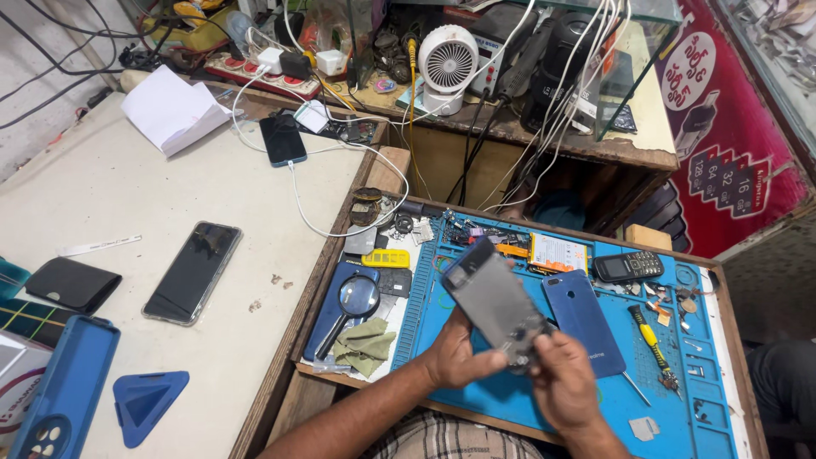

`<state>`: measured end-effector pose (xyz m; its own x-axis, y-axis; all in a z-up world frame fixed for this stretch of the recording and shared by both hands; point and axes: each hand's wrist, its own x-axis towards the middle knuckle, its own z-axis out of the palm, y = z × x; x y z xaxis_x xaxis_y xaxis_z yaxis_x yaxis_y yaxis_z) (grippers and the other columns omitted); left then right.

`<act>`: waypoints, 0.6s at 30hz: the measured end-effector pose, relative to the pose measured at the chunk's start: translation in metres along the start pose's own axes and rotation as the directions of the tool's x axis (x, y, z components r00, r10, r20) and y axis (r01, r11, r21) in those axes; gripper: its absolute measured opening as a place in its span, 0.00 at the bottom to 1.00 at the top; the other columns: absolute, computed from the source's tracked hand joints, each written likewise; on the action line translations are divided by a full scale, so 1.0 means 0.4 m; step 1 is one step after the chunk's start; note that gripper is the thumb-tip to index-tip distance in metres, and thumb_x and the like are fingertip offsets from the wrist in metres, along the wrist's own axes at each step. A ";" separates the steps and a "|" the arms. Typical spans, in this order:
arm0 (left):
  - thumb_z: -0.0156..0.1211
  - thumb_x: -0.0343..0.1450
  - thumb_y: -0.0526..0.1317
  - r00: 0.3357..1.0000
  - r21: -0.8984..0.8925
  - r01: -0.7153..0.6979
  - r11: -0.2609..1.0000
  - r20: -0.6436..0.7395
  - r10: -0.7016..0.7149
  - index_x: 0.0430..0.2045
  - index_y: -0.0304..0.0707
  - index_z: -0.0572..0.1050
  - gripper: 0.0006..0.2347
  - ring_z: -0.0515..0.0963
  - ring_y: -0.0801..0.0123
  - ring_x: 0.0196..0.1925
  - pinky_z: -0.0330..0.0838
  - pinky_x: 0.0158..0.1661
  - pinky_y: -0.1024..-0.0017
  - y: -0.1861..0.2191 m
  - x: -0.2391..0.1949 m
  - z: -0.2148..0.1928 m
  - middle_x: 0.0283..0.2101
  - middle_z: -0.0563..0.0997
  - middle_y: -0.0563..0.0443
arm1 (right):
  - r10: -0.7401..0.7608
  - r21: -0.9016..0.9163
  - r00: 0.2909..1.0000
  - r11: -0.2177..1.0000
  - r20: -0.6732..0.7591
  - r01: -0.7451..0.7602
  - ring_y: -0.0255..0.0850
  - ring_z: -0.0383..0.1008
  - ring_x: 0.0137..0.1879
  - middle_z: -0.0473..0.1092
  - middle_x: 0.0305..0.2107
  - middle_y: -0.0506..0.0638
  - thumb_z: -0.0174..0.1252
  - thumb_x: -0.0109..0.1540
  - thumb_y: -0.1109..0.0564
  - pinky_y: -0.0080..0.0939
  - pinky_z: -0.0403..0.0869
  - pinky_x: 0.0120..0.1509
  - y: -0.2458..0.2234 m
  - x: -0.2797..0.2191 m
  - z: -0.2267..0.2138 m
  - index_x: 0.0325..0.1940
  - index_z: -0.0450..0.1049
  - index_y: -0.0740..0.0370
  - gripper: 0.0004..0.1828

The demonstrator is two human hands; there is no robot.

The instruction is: The person disassembles a blue smartphone, removes the back cover, and manipulates internal components using a screwdriver and tweezers. They handle the battery, circuit board, and casing while working at a cluttered electronics repair bench.

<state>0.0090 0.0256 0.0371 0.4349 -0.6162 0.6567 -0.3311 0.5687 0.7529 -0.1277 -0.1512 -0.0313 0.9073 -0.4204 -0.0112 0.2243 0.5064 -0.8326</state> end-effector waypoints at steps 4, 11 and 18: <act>0.39 0.72 0.73 0.989 -0.412 0.145 0.900 0.059 -0.133 0.77 0.37 0.45 0.45 0.56 0.59 0.81 0.51 0.78 0.58 -0.003 0.014 -0.016 0.78 0.55 0.41 | -0.085 -0.051 0.995 0.995 0.051 0.088 0.35 0.73 0.37 0.77 0.36 0.54 0.57 0.66 0.52 0.36 0.72 0.42 -0.086 0.009 -0.063 0.47 0.75 0.71 0.16; 0.34 0.76 0.73 0.734 -0.602 0.674 0.429 0.479 -0.482 0.67 0.29 0.66 0.41 0.72 0.55 0.67 0.65 0.68 0.58 -0.050 0.034 -0.041 0.63 0.74 0.35 | 0.024 -0.415 0.948 0.902 0.318 0.116 0.34 0.69 0.32 0.72 0.30 0.51 0.63 0.64 0.46 0.34 0.69 0.33 -0.190 0.010 -0.120 0.39 0.79 0.73 0.22; 0.43 0.73 0.69 0.587 -0.028 0.682 0.731 0.617 -0.524 0.59 0.41 0.74 0.33 0.73 0.51 0.66 0.63 0.67 0.58 -0.045 0.029 -0.043 0.61 0.76 0.40 | 0.284 -0.668 0.885 0.743 0.369 0.040 0.35 0.64 0.25 0.70 0.22 0.51 0.68 0.57 0.42 0.36 0.61 0.26 -0.246 0.007 -0.097 0.22 0.81 0.71 0.26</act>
<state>0.0346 0.0175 0.0305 -0.0881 -0.9960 0.0173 0.0780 0.0104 0.9969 -0.1608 -0.2315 0.0289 0.9979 0.0492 -0.0422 -0.0347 -0.1438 -0.9890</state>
